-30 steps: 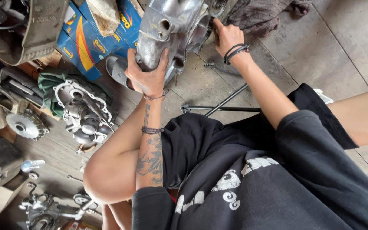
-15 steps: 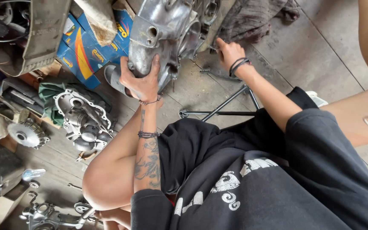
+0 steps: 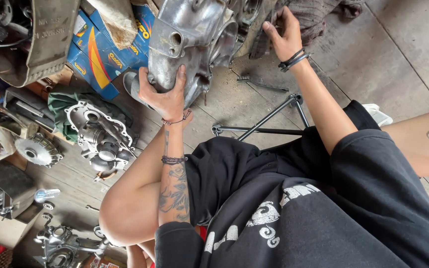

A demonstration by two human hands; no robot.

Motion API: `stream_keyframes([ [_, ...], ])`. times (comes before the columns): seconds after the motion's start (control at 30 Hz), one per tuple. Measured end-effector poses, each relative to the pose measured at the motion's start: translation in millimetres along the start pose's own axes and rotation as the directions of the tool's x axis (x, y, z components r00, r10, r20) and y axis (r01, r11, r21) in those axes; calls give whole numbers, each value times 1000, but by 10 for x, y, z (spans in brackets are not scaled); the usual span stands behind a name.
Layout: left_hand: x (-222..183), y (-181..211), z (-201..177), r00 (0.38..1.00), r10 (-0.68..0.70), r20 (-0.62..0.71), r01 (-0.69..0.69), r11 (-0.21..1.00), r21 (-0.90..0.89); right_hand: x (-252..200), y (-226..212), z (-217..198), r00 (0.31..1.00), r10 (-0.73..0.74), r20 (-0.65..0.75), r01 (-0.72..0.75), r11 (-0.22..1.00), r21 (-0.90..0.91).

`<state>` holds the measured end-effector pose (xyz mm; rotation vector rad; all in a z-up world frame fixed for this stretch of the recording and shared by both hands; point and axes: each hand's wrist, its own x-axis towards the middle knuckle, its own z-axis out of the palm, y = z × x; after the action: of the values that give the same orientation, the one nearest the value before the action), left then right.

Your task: Cleaning and scraping debris from a motorcycle engine casing using a small hand tool.

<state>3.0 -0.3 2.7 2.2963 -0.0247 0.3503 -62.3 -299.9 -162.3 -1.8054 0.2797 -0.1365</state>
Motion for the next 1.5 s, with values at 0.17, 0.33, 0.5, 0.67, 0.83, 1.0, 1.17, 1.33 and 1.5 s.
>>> stream_keyframes([
  [0.17,39,65,-14,1000,-6,-4,6,1000,-21,-14,-236,152,996,-44,-73,62,963,261],
  [0.33,39,98,-36,1000,-27,14,28,999,-39,-176,-75,244,979,-188,-72,181,978,-102],
  [0.5,41,111,-19,1000,-24,6,25,999,-36,-300,-86,233,983,-167,-72,149,967,-207],
  [0.67,9,72,-23,1000,-21,-2,21,1000,15,-282,-60,373,984,-166,-68,145,960,-240],
  [0.83,17,76,-6,999,-30,-12,31,999,30,-261,-134,340,979,-188,-78,167,960,-223],
  [1.0,33,111,-14,1000,-26,-13,27,999,19,-327,-160,277,987,-137,-88,116,972,-206],
  [1.17,4,50,-8,999,17,-33,-16,999,38,-275,-114,369,983,-171,-70,148,955,-259],
  [1.33,-10,87,-22,999,-45,10,45,999,2,-285,-61,316,983,-155,-100,123,954,-275],
  [1.5,19,78,-11,999,-49,-2,49,999,3,-272,86,343,983,-85,-162,43,968,-247],
])
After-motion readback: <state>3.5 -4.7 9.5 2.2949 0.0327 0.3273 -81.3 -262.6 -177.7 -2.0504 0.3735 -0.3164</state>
